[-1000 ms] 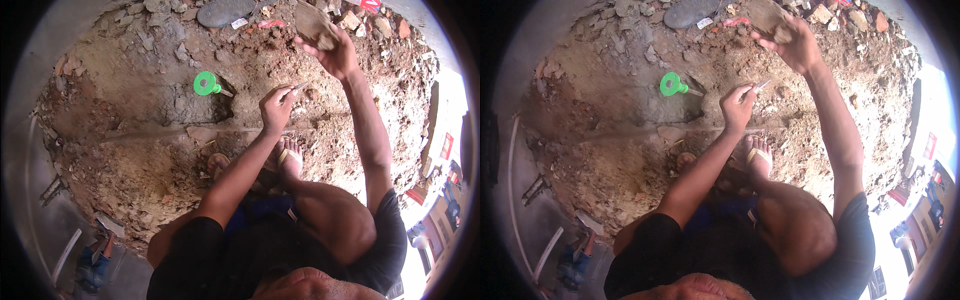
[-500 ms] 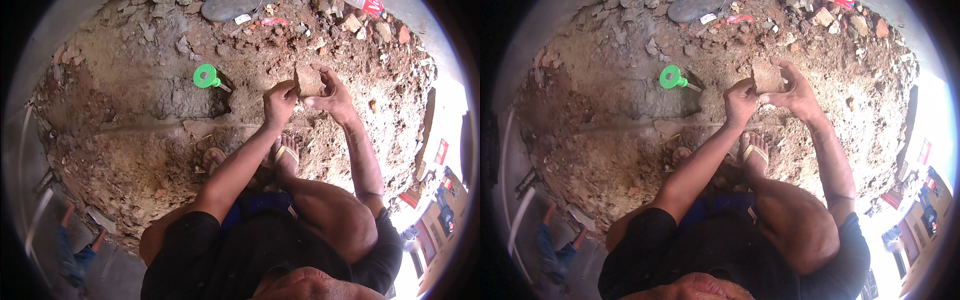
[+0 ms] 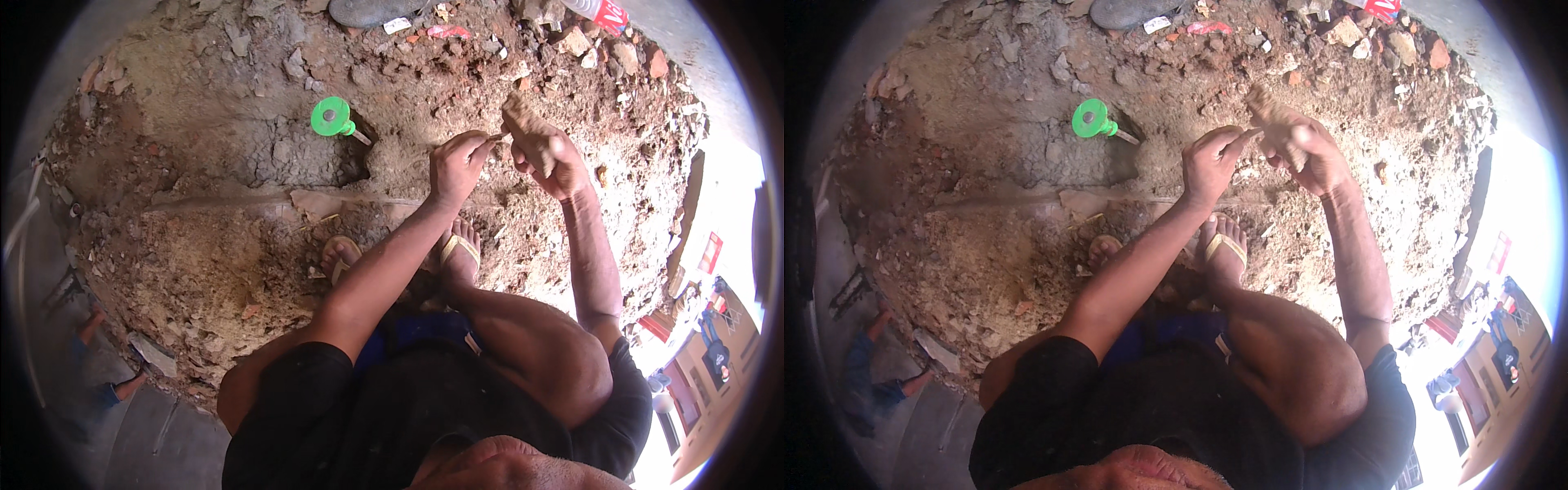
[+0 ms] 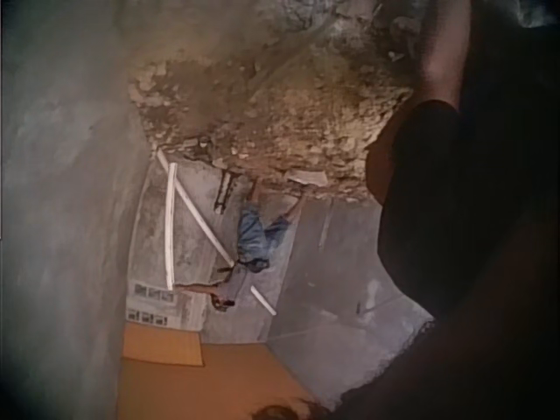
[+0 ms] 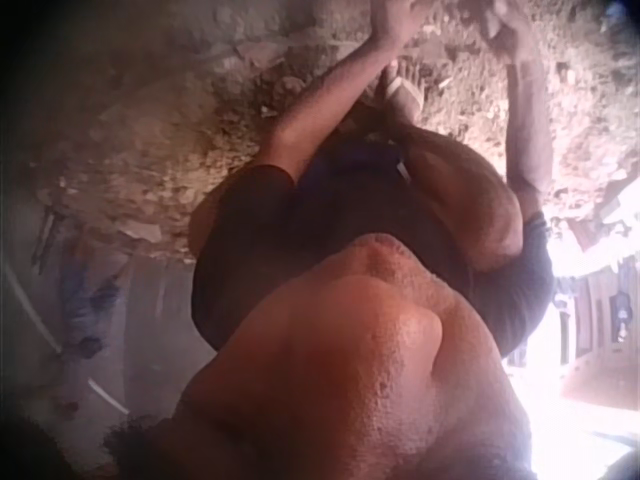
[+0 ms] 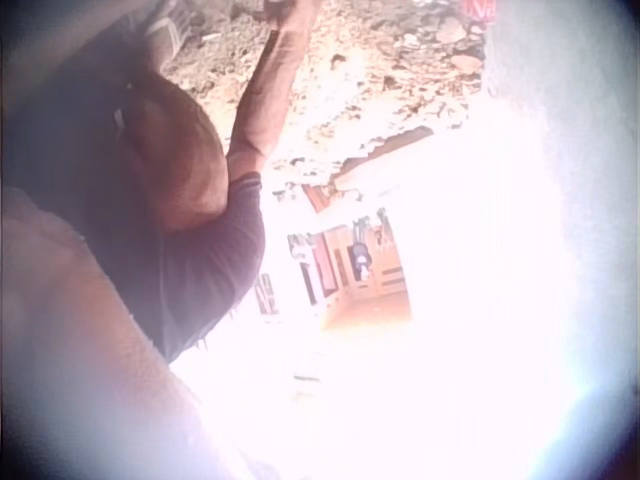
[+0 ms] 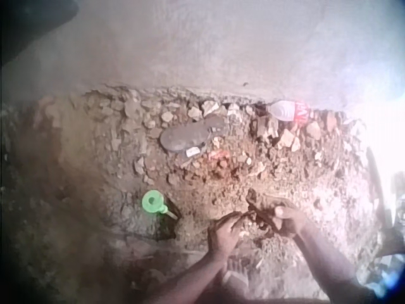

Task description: The person uses a hammer and a chisel to chip away dirt and stone from a wall cavity, then uses a small piece of wood and a chisel to shape the area.

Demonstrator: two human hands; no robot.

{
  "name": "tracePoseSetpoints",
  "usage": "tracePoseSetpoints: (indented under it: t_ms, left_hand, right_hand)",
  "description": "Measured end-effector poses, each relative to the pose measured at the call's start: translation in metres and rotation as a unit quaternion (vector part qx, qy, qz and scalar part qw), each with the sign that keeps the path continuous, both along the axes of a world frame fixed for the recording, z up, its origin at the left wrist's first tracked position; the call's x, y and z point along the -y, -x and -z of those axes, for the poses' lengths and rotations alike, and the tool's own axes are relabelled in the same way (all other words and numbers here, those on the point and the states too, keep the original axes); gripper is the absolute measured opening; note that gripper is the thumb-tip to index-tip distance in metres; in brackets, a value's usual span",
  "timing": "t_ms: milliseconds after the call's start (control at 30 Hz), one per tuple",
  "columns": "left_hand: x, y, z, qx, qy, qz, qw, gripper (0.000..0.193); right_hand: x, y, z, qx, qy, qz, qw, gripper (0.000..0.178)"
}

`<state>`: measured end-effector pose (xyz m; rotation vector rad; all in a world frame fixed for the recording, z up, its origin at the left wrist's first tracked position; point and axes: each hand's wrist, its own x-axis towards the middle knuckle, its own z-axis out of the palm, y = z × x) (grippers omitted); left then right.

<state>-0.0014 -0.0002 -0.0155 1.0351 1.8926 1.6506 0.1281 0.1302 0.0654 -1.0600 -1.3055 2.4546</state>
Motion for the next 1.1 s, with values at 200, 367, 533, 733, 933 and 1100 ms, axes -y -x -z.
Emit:
tracePoseSetpoints:
  t_ms: [200,367,533,733,933,1100]
  left_hand:
    - [0.002,-0.004,0.003,0.021,0.004,0.011,1.0,0.013]
    - [0.004,0.0,0.006,0.021,0.01,0.004,1.0,0.012]
    - [-0.002,-0.001,-0.004,0.014,0.017,0.019,1.0,0.012]
    - [0.003,0.001,0.003,0.007,0.007,0.007,1.0,0.012]
    - [-0.002,-0.002,-0.002,0.004,0.008,0.023,1.0,0.012]
    - [0.005,-0.002,0.004,0.018,-0.003,0.001,1.0,0.012]
  right_hand:
    - [0.002,0.02,-0.028,0.043,-0.167,0.046,0.984,0.08]
    - [0.018,0.033,-0.054,0.032,-0.559,0.114,0.821,0.071]
    - [0.025,0.026,-0.034,0.17,-0.723,-0.14,0.654,0.072]
    - [0.013,0.03,-0.044,0.051,-0.612,0.019,0.789,0.069]
    - [0.015,0.027,-0.016,0.129,-0.746,-0.151,0.635,0.071]
    - [0.02,0.035,-0.03,0.06,-0.549,0.013,0.834,0.067]
